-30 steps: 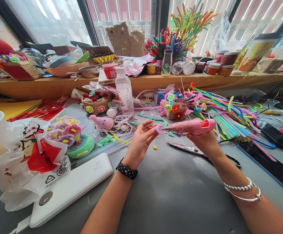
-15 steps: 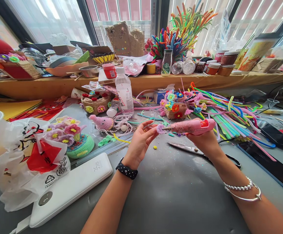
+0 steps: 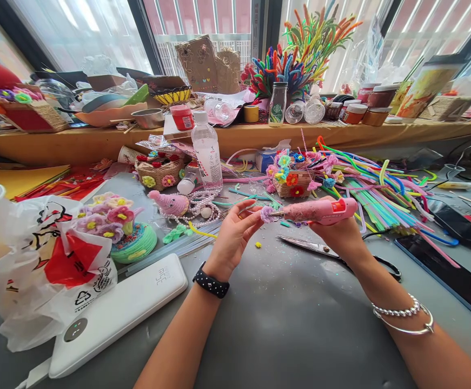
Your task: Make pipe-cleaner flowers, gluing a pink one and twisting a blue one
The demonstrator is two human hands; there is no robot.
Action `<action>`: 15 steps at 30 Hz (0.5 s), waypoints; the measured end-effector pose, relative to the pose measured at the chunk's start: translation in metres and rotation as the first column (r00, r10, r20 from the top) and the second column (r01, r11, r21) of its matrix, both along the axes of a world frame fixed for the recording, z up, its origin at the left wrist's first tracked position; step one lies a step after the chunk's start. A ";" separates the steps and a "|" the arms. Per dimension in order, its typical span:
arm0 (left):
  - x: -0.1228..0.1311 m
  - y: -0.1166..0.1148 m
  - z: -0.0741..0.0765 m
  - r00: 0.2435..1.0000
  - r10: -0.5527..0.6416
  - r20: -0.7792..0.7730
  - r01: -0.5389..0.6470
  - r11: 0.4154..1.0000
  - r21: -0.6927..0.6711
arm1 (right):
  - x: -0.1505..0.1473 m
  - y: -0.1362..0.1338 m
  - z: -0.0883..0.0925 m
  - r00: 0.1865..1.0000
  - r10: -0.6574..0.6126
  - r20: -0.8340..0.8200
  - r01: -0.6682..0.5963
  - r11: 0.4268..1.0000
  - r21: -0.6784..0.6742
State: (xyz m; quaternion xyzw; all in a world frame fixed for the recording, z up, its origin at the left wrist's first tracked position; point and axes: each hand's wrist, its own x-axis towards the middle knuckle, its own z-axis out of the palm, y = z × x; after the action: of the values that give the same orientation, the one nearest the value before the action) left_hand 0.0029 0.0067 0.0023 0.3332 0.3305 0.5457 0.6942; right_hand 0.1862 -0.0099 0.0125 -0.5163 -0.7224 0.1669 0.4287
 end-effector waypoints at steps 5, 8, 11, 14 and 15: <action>0.000 0.000 0.000 1.000 0.000 -0.003 0.000 1.000 0.002 | 0.000 0.000 0.000 0.999 -0.016 0.036 0.016 1.000 0.008; 0.000 0.000 0.000 1.000 -0.001 -0.010 0.001 1.000 -0.001 | -0.001 0.000 0.001 0.998 -0.048 0.047 0.045 0.997 0.063; 0.000 0.000 0.000 1.000 -0.002 -0.009 0.002 1.000 0.000 | -0.001 0.000 0.001 0.996 -0.055 0.064 0.049 0.995 0.086; 0.000 0.000 0.000 1.000 -0.001 -0.007 0.001 1.000 0.003 | 0.000 0.001 -0.003 0.989 -0.120 0.083 0.117 0.992 0.041; 0.000 0.000 0.000 1.000 0.002 -0.010 -0.002 1.000 0.003 | 0.001 0.001 -0.005 0.982 -0.173 0.080 0.171 0.985 0.027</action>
State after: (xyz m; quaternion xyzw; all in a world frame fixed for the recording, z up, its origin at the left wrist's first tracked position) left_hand 0.0026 0.0067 0.0025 0.3366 0.3333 0.5455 0.6914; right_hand 0.1876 -0.0089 0.0076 -0.5788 -0.6936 0.1006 0.4168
